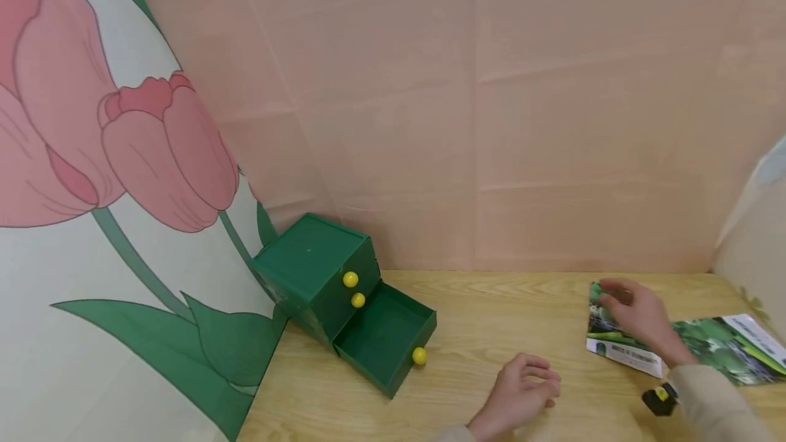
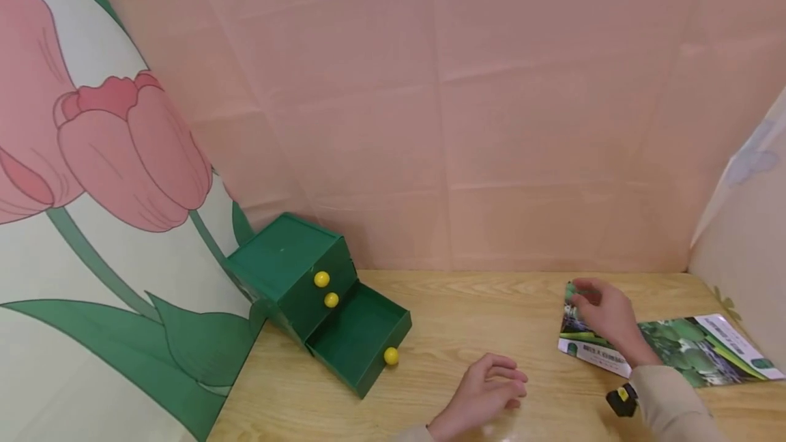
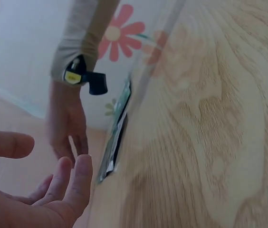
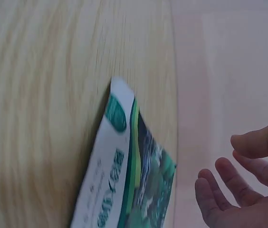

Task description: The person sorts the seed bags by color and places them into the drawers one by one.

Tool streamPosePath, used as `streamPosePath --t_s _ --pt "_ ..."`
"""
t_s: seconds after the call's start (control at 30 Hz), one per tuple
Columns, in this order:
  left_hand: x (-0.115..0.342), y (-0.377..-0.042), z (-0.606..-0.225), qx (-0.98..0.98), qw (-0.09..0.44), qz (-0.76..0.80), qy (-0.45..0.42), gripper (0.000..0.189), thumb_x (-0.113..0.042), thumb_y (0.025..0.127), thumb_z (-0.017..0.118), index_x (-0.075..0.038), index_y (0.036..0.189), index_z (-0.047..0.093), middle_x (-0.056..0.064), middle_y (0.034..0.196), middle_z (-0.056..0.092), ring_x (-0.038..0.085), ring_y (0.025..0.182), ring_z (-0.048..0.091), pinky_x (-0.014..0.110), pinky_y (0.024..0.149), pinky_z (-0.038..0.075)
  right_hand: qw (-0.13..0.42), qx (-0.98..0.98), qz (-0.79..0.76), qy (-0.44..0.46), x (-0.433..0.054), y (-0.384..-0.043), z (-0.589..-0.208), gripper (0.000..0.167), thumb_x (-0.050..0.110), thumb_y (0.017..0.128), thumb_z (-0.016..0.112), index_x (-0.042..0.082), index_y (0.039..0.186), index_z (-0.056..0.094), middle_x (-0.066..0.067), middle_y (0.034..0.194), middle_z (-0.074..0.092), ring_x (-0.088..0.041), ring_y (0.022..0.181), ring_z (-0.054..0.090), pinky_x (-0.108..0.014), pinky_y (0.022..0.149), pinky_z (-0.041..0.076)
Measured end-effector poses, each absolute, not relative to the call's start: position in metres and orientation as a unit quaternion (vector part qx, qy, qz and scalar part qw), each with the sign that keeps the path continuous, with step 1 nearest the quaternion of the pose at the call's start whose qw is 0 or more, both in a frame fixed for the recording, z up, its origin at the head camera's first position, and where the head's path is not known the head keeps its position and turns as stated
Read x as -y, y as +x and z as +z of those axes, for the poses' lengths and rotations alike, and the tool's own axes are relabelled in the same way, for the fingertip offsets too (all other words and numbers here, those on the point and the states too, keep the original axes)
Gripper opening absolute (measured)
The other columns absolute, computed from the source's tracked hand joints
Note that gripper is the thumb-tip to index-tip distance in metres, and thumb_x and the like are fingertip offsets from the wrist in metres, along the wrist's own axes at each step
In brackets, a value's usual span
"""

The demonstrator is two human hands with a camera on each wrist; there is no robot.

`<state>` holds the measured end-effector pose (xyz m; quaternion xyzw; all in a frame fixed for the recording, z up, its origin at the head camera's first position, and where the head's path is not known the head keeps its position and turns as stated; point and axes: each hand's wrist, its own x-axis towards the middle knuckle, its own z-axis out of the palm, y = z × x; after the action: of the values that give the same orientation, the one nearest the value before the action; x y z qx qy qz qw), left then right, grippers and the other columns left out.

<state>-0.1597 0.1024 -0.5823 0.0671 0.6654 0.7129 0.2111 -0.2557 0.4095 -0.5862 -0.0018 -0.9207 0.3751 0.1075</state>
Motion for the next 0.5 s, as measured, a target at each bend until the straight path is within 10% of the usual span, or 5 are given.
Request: streamPosePath --t_s 0.23,0.5 --pt "-0.124 -0.155 -0.584 -0.659 0.211 0.72 0.05 0.026 0.004 0.091 0.074 -0.011 0.11 0.065 -0.004 0.092 0.073 0.011 0.08 0.072 0.026 0.073 0.065 0.117 0.934 0.339 0.009 -0.425 -0.271 -0.59 0.043 0.013 0.108 0.058 -0.013 0.142 0.055 -0.044 0.136 0.057 -0.062 0.114 0.062 -0.063 0.077 0.063" --pt "-0.143 -0.148 -0.588 -0.655 0.206 0.727 0.023 0.03 0.007 0.085 0.074 -0.012 0.105 0.064 -0.004 0.088 0.072 0.013 0.075 0.072 0.024 0.071 0.065 0.089 0.949 0.303 0.011 -0.442 -0.283 -0.595 0.044 0.003 0.102 0.056 -0.016 0.142 0.052 -0.044 0.139 0.049 -0.065 0.12 0.052 -0.073 0.084 0.055"
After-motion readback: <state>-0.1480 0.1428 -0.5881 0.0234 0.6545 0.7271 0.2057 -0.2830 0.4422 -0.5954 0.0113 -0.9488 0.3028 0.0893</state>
